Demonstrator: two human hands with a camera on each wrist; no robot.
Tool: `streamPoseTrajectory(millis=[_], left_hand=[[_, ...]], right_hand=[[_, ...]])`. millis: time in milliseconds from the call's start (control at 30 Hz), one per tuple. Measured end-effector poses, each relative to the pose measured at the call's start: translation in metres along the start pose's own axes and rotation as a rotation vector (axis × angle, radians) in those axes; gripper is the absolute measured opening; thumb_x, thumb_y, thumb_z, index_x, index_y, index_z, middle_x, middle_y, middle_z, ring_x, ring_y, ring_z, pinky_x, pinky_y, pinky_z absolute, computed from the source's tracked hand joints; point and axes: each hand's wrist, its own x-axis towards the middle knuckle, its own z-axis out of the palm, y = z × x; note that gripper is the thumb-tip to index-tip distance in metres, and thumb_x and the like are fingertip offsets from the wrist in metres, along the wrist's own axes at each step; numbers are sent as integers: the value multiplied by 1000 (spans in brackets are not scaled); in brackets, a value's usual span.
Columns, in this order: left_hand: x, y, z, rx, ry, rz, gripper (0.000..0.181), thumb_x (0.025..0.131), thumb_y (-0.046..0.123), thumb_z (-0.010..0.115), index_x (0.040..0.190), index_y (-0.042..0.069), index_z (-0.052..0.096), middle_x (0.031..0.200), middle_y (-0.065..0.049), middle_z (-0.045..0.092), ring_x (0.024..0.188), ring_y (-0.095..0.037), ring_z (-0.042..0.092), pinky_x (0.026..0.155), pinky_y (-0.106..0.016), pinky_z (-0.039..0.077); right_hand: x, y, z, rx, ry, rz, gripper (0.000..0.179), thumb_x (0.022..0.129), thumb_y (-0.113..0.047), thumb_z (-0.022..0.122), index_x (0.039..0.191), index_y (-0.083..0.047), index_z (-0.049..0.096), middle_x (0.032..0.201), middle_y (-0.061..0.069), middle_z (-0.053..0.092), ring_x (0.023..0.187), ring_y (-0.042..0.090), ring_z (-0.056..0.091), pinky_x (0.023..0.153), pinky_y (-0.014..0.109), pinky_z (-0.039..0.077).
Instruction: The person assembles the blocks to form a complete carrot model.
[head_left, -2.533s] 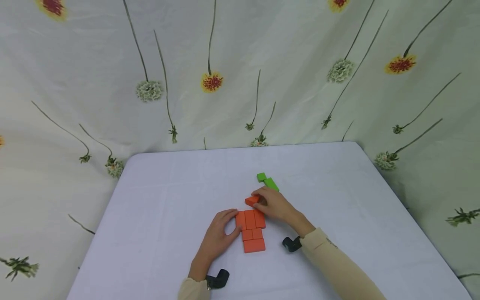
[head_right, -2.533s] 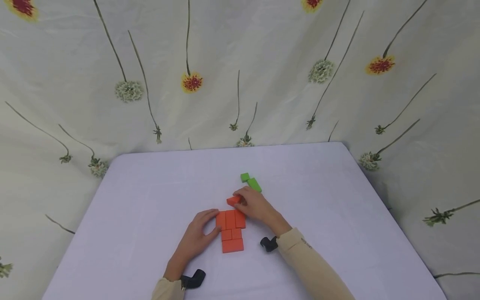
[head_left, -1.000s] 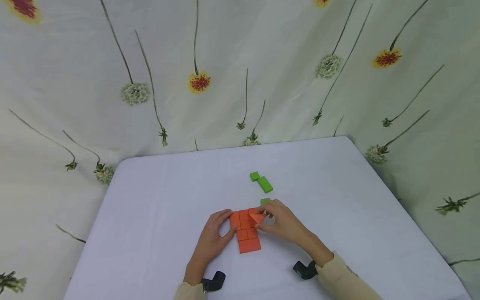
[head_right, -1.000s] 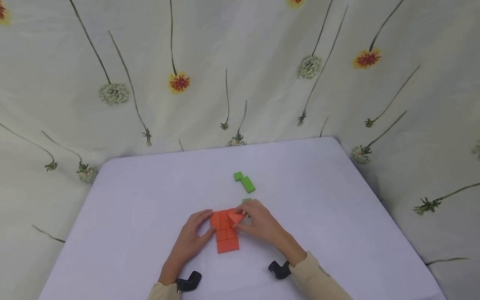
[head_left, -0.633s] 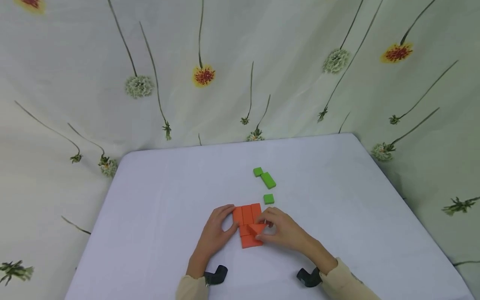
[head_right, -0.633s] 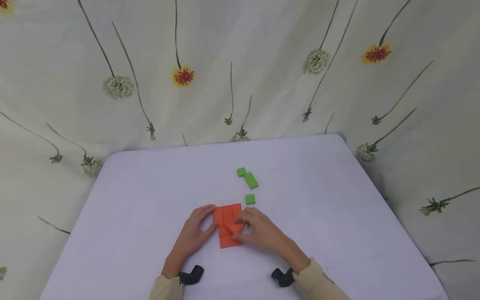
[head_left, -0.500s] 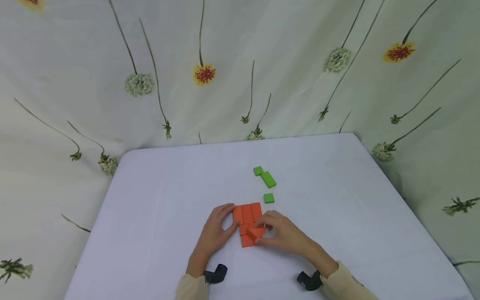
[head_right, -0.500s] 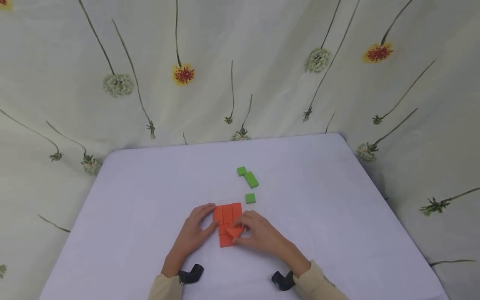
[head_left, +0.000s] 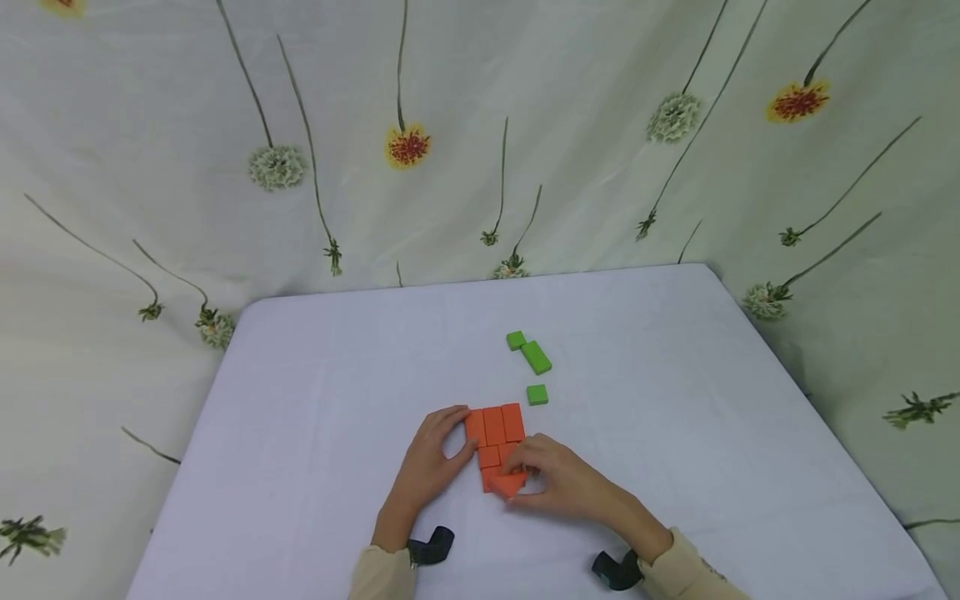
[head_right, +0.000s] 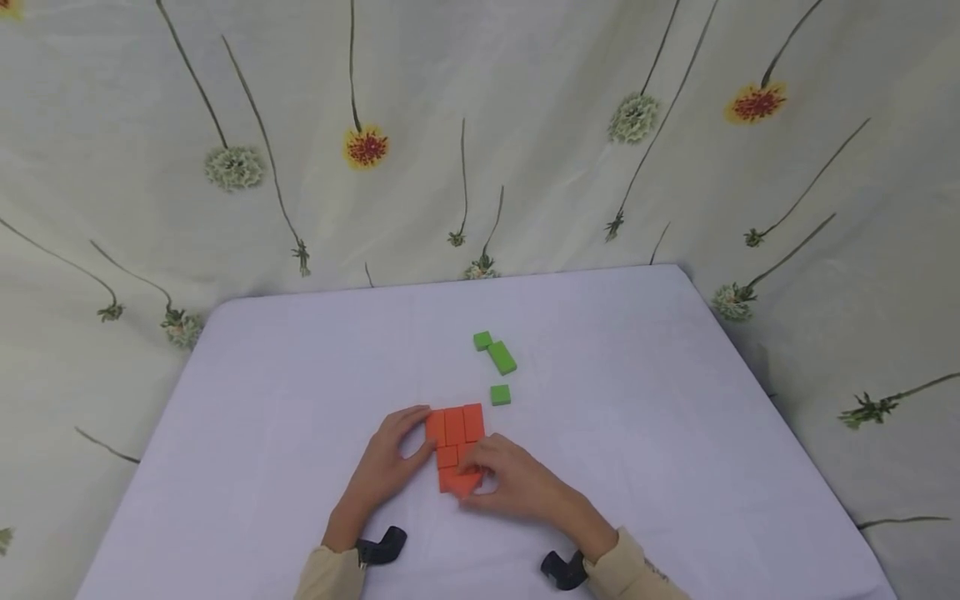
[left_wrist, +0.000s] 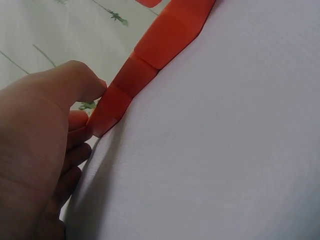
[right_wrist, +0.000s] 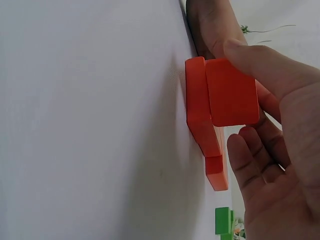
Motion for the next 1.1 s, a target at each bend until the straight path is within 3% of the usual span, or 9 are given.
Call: streamPoseTrajectory(millis=[400, 1100], left_hand=[[1, 1, 0, 3, -4, 0, 50, 91, 20, 80, 137, 8, 64, 139, -6, 63, 134, -27, 55, 113, -47, 48], [-1, 5, -3, -17, -14, -17, 50, 92, 19, 78, 138, 7, 63, 140, -8, 62, 135, -29, 54, 114, -47, 47]], right_hand=[[1, -1, 6, -29, -61, 11, 30, 86, -31, 86, 111, -30, 71, 107, -22, 63, 106, 1, 53, 99, 26, 53], [1, 0, 13, -79, -58, 4, 32, 84, -33, 87, 111, -27, 72, 106, -19, 63, 102, 2, 53, 92, 20, 54]])
